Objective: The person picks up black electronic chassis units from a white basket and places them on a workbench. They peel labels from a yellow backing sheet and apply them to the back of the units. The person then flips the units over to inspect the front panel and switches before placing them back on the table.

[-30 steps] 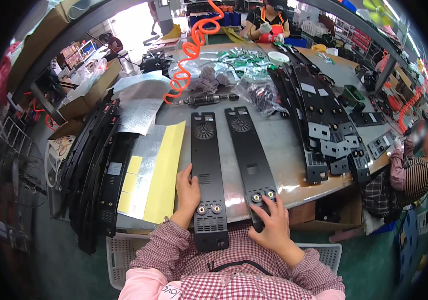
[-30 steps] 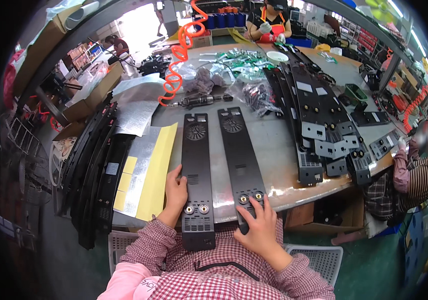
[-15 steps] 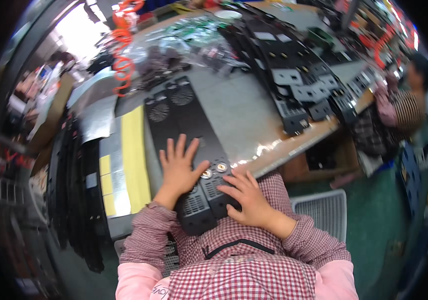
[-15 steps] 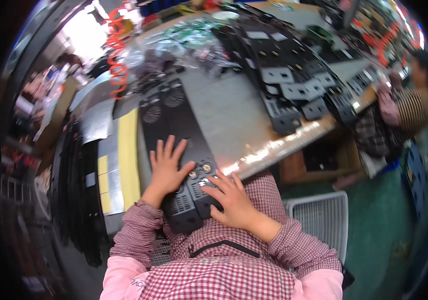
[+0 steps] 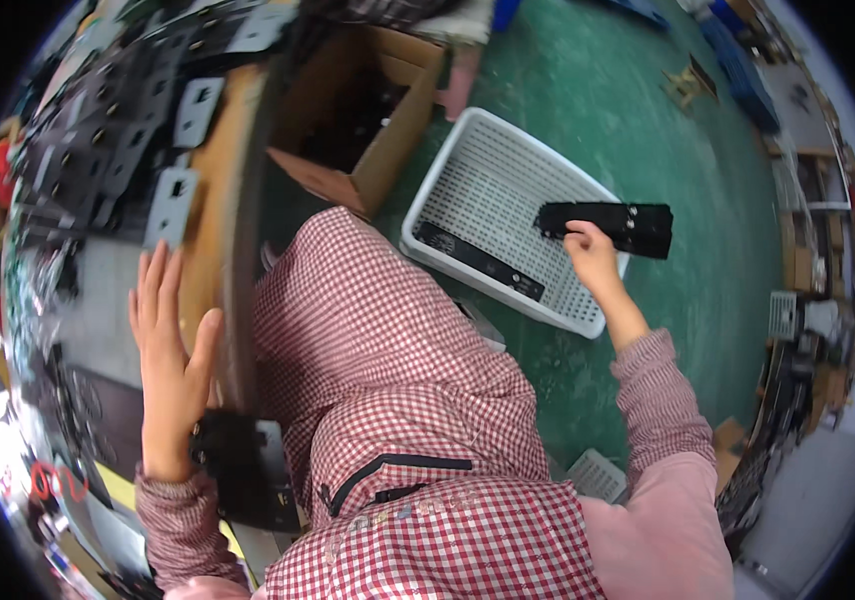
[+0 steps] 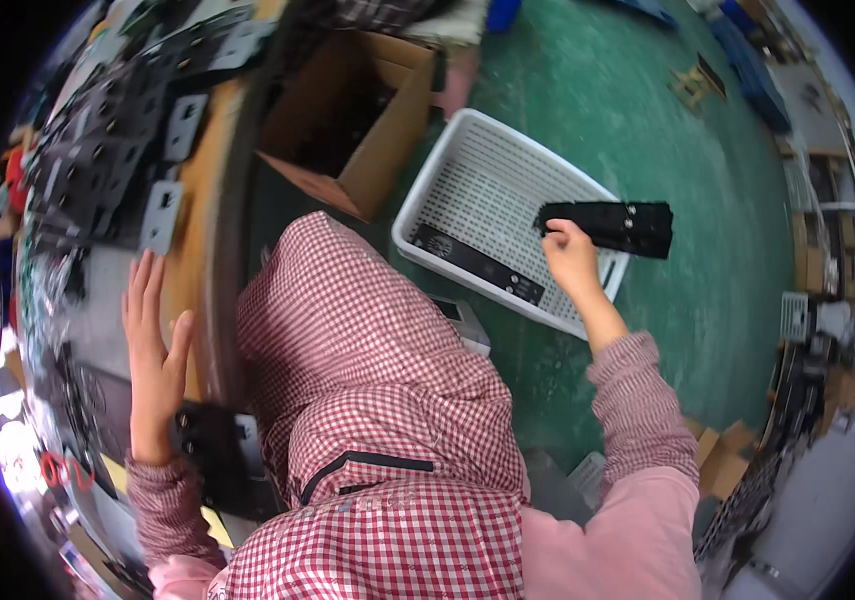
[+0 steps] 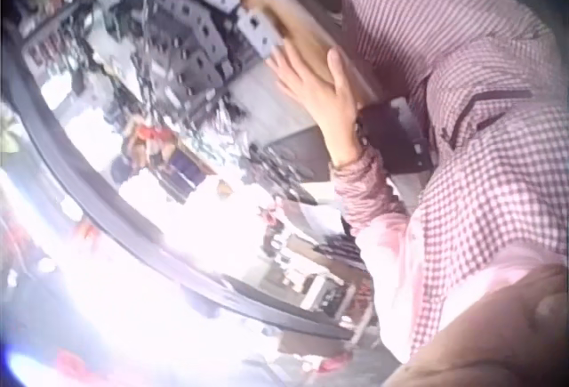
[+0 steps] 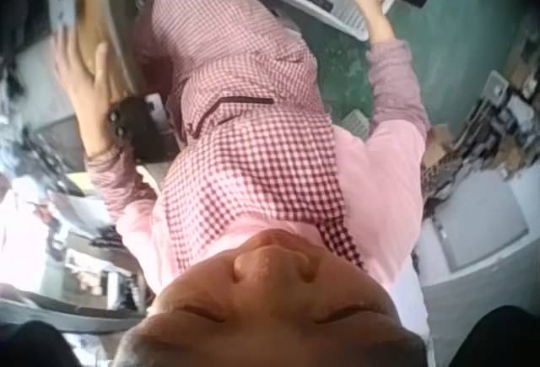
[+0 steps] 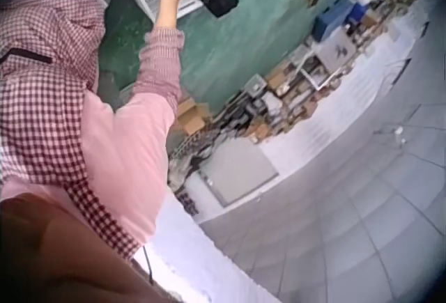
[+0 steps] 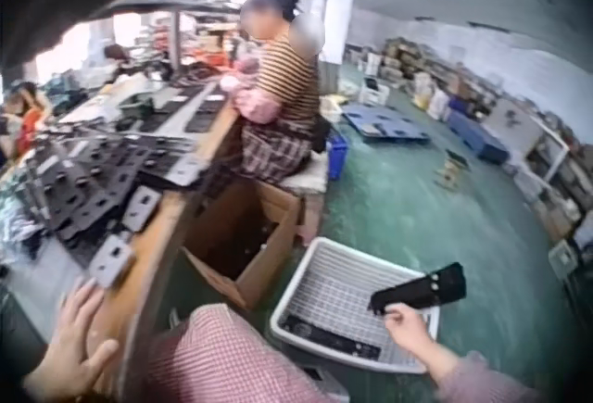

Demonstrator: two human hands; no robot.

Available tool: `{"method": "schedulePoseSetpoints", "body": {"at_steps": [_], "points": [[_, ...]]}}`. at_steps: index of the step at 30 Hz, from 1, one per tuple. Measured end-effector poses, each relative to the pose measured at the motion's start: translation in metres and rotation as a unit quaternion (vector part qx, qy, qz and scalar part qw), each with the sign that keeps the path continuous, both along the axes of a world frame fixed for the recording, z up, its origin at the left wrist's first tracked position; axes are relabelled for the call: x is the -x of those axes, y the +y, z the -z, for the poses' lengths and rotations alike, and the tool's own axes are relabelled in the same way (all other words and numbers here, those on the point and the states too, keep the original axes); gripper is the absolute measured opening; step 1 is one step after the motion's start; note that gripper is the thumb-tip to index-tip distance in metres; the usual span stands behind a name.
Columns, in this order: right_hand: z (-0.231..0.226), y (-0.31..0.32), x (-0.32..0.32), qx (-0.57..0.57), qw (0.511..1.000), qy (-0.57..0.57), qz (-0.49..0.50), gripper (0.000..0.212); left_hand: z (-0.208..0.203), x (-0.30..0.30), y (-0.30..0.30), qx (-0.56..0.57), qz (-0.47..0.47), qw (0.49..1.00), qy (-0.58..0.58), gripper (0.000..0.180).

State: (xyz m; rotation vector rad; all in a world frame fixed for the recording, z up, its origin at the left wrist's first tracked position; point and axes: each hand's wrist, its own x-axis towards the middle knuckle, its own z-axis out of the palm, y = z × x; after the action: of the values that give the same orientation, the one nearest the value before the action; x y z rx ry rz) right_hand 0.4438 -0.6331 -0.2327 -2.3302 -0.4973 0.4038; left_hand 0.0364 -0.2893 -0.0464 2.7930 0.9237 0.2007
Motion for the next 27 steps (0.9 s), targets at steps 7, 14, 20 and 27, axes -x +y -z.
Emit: {"method": "schedulePoseSetpoints", "body": {"at_steps": [7,14,20,27], "points": [[0.183,-0.023,0.008,0.24,0.962,0.132,0.009,0.029,0.073,-0.114,0.075,-0.097,0.128,0.983,0.09,0.07],[0.277,0.056,-0.016,0.412,0.884,0.214,-0.051,0.037,0.075,-0.138,0.084,-0.056,0.092,0.987,0.116,0.075],[0.369,0.115,-0.029,0.481,0.836,0.217,-0.152,0.047,0.073,-0.138,0.087,-0.035,0.042,0.979,0.196,0.069],[0.459,0.115,-0.017,0.429,0.877,0.145,-0.163,0.066,0.061,-0.117,0.092,-0.122,0.027,0.937,0.325,0.063]]}}
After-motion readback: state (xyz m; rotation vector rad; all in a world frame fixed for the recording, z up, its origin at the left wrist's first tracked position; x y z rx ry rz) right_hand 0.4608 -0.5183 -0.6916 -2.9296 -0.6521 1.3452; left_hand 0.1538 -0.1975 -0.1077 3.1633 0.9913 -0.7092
